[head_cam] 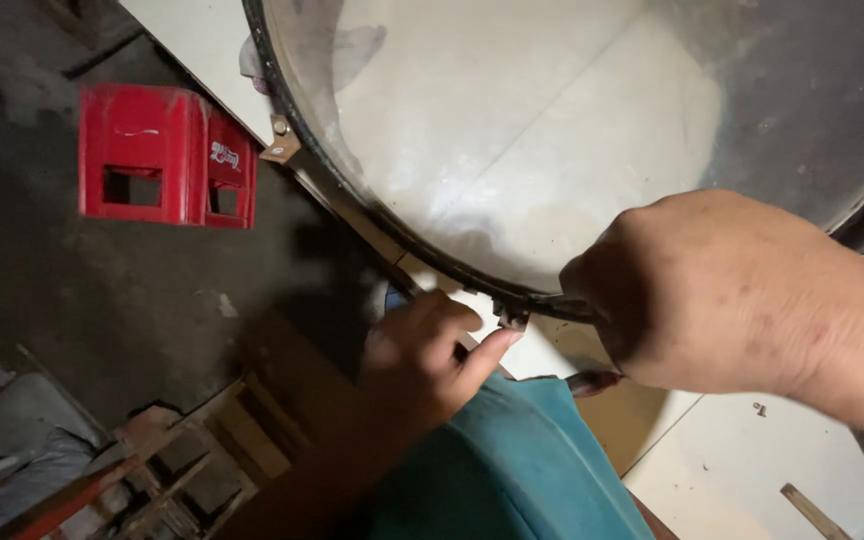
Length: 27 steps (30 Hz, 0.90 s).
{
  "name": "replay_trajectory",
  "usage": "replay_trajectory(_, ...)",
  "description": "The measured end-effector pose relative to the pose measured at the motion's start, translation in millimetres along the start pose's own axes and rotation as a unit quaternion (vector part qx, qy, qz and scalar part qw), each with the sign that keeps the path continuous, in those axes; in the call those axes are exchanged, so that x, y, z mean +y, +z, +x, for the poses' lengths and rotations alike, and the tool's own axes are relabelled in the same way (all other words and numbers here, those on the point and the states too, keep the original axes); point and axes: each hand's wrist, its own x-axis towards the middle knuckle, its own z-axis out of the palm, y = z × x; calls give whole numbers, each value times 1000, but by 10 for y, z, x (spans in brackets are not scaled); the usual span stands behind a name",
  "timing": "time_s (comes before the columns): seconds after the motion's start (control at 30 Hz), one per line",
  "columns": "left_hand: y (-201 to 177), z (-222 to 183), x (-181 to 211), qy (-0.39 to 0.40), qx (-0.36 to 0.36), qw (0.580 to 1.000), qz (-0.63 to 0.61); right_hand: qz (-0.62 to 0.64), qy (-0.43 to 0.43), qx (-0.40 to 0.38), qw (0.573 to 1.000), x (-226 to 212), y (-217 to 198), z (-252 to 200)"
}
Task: Adjusting the tension rods on a drum using a wrench to tune or secure the drumhead
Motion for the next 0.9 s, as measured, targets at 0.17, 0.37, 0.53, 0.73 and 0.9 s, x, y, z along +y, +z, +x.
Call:
replay_trajectory(0.17, 38, -23, -99, 22, -13, 992, 121, 13, -73, 70, 995, 279, 190, 211)
replay_trajectory(0.37, 51, 256, -210, 115, -93, 978, 149, 124, -173, 43, 976, 483, 239, 403)
replay_trajectory(0.53, 61, 421, -336, 155, -70, 976, 136, 237, 0, -155, 959, 392, 26, 231)
replay_trajectory(0.73, 106, 587, -426, 200, -76, 974, 74, 125, 22, -273, 954, 356, -27, 337)
replay_trajectory(0.9, 113, 649, -519, 237, -44, 965, 99, 68, -104, -207, 971, 428, 430, 497)
